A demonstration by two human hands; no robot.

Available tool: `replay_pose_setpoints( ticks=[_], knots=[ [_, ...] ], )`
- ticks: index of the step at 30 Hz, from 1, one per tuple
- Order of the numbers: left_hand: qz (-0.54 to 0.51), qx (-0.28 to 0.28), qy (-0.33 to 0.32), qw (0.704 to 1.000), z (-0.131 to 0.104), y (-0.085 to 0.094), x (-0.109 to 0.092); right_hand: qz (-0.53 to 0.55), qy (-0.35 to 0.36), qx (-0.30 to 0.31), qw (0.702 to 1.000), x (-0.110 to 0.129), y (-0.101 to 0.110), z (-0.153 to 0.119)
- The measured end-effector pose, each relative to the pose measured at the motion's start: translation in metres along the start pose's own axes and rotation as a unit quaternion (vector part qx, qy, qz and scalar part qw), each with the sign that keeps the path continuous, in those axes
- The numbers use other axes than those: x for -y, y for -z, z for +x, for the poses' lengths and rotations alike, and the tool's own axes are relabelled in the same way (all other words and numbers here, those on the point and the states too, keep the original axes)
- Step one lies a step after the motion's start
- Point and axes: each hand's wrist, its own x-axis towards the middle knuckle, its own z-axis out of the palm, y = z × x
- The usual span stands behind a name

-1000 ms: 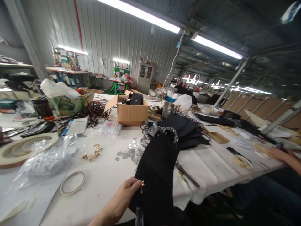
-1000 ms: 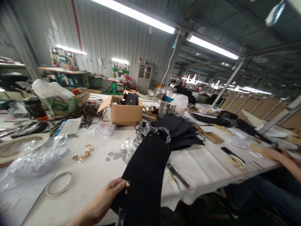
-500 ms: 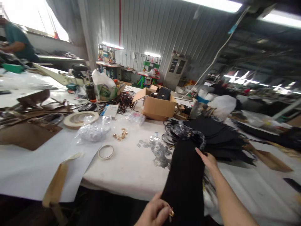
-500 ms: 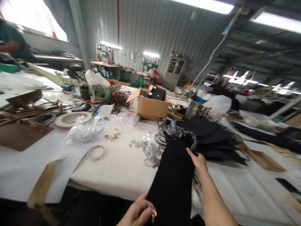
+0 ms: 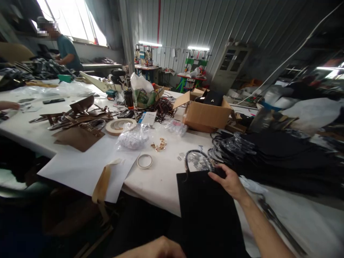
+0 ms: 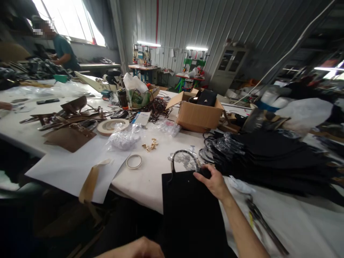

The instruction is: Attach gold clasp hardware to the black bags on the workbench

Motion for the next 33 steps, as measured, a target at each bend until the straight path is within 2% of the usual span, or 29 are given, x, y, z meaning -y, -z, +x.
replay_pose_setpoints(
  ticks=[2,5,8,12,15,17,18,20,22,23,24,28,30,33],
  knots=[
    [-0.028,-0.036,0.013,0.999,-0.003,0.017,-0.019,-0.002,0.021,0.001,1.000,0.012,-0.034,0.003],
    [-0.068,-0.178,-0.027,0.981,0.014,0.040,-0.030,0.002,0.047,0.011,0.999,0.023,-0.075,0.009],
    [-0.057,-0.285,-0.068,0.954,0.047,0.061,-0.022,-0.007,0.065,0.003,0.998,0.024,-0.106,0.010],
    [-0.011,-0.351,-0.083,0.933,0.085,0.077,-0.003,-0.056,0.148,-0.050,0.986,0.012,-0.131,0.005],
    [0.049,-0.374,-0.064,0.924,0.096,0.080,0.007,-0.079,0.214,-0.124,0.966,0.009,-0.133,-0.004],
    [0.056,-0.382,-0.059,0.921,0.097,0.079,0.011,-0.045,0.227,-0.151,0.961,0.014,-0.127,-0.014],
    [0.051,-0.382,-0.060,0.921,0.097,0.079,0.013,-0.012,0.218,-0.134,0.967,0.019,-0.124,-0.021],
    [0.047,-0.378,-0.065,0.922,0.097,0.080,0.014,0.074,0.176,-0.044,0.981,0.028,-0.122,-0.035],
    [0.057,-0.373,-0.075,0.923,0.096,0.080,0.014,0.147,0.128,0.055,0.979,0.036,-0.126,-0.050],
    [0.065,-0.370,-0.080,0.923,0.096,0.080,0.014,0.168,0.114,0.080,0.976,0.038,-0.131,-0.057],
    [0.073,-0.370,-0.086,0.922,0.096,0.079,0.013,0.181,0.108,0.084,0.974,0.040,-0.137,-0.063],
    [0.104,-0.369,-0.100,0.918,0.097,0.074,0.011,0.193,0.118,0.029,0.974,0.041,-0.155,-0.075],
    [0.103,-0.372,-0.105,0.917,0.096,0.071,0.010,0.194,0.118,0.016,0.974,0.038,-0.151,-0.072],
    [0.075,-0.406,-0.106,0.904,0.090,0.069,0.011,0.146,0.128,-0.001,0.981,0.029,-0.133,-0.055]
  ],
)
